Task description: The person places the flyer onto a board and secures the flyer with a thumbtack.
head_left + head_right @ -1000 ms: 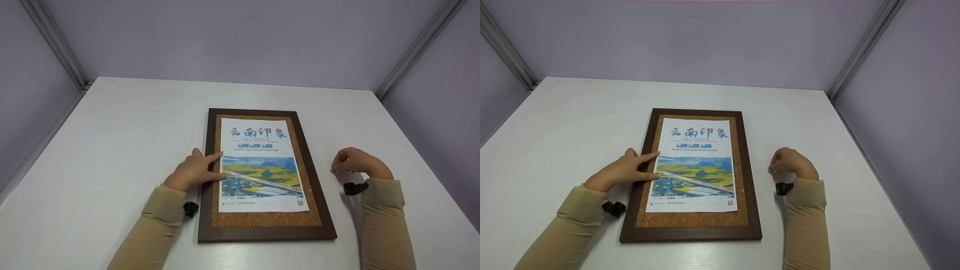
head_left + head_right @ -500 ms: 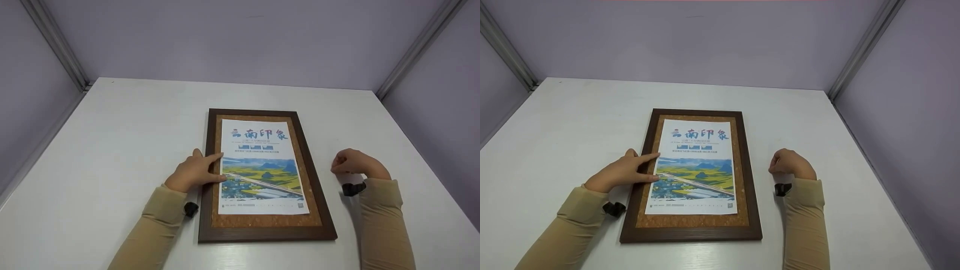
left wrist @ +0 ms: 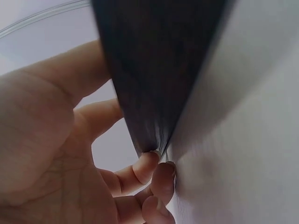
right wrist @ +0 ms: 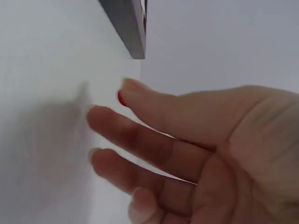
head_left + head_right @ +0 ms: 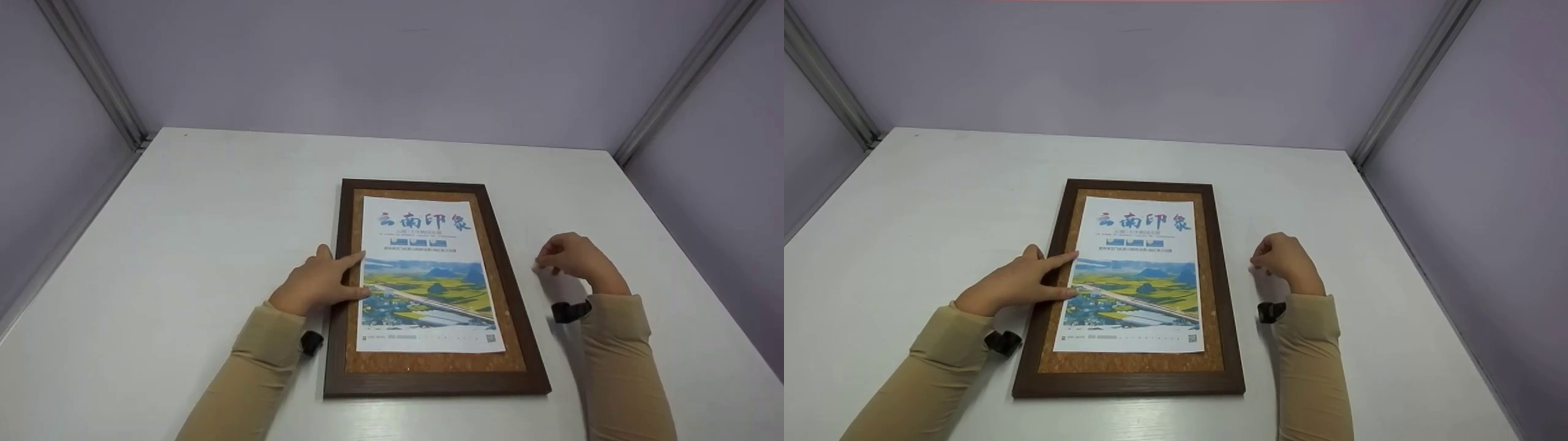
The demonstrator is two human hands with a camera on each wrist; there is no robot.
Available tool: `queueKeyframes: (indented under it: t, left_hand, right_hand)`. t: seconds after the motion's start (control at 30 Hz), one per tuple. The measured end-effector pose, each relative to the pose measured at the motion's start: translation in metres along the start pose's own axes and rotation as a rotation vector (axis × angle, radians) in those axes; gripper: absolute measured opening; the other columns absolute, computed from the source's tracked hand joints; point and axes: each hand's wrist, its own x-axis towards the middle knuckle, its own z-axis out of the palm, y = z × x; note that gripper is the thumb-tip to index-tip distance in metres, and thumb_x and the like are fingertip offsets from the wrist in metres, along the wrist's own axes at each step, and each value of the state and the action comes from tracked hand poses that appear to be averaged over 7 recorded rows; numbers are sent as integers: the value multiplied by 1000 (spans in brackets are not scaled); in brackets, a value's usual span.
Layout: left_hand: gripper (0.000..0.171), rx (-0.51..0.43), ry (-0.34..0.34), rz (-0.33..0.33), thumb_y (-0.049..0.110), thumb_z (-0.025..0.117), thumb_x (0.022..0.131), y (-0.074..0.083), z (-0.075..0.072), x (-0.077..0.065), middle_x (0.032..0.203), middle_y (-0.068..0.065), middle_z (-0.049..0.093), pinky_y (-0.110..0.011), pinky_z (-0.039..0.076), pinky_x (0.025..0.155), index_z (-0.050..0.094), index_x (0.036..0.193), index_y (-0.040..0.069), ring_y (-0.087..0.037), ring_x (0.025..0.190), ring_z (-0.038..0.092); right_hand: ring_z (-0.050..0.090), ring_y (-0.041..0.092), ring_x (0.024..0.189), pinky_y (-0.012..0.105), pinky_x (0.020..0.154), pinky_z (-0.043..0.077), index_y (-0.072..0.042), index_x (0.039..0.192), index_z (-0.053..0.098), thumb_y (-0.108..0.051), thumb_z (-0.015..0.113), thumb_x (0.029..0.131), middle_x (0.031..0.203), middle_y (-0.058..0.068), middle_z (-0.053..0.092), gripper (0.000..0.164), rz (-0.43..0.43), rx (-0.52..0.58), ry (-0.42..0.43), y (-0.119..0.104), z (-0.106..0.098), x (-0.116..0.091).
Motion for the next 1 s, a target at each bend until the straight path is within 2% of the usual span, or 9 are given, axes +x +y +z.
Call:
queueKeyframes:
  t: [0.1,0.23,0.37,0.53,0.7,0.87,1.0]
  left_hand:
    - [81,-2,1,4,55,70,87,1,0,0,135,-30,39,-43,45,75,34,155,29,-28,89,48]
    - [81,5,3,12,54,70,87,0,-1,-1,126,-27,43,-41,43,70,35,155,28,-25,83,46]
    - [81,10,9,18,54,71,87,0,-2,-1,116,-21,44,-39,41,68,36,155,27,-23,79,44]
    - [82,9,5,15,55,71,87,-1,0,-1,122,-24,44,-41,43,73,35,155,27,-25,84,47]
    - [83,-2,0,11,54,71,86,-2,0,-1,125,-26,43,-43,44,75,34,155,27,-27,87,49]
    - [83,-18,-5,14,54,71,86,-2,0,-1,134,-30,40,-47,47,83,33,156,28,-29,93,52]
    - [83,-34,-2,14,54,72,86,-1,1,-1,132,-28,41,-46,47,82,34,155,29,-29,93,51]
  right_hand:
    - [68,18,78,30,70,51,5,105,66,-17,63,96,100,20,73,24,-22,50,93,-4,-1,-3]
    - [70,15,77,30,71,52,3,106,68,-19,63,98,105,19,74,24,-76,120,191,-17,3,-5]
    - [67,8,75,28,71,53,3,108,68,-19,62,99,106,20,74,25,-133,190,266,-33,8,-6]
    - [66,5,76,23,70,54,4,110,69,-16,61,100,105,21,73,24,-212,288,325,-52,16,-2]
    - [66,7,77,22,70,55,5,110,69,-16,62,99,100,16,73,25,-254,373,322,-72,21,7]
    - [67,10,78,27,74,56,6,111,69,-17,64,98,99,14,71,26,-265,436,258,-89,20,20]
    - [67,10,78,28,77,57,6,111,68,-17,63,98,94,4,70,26,-247,495,194,-100,22,34]
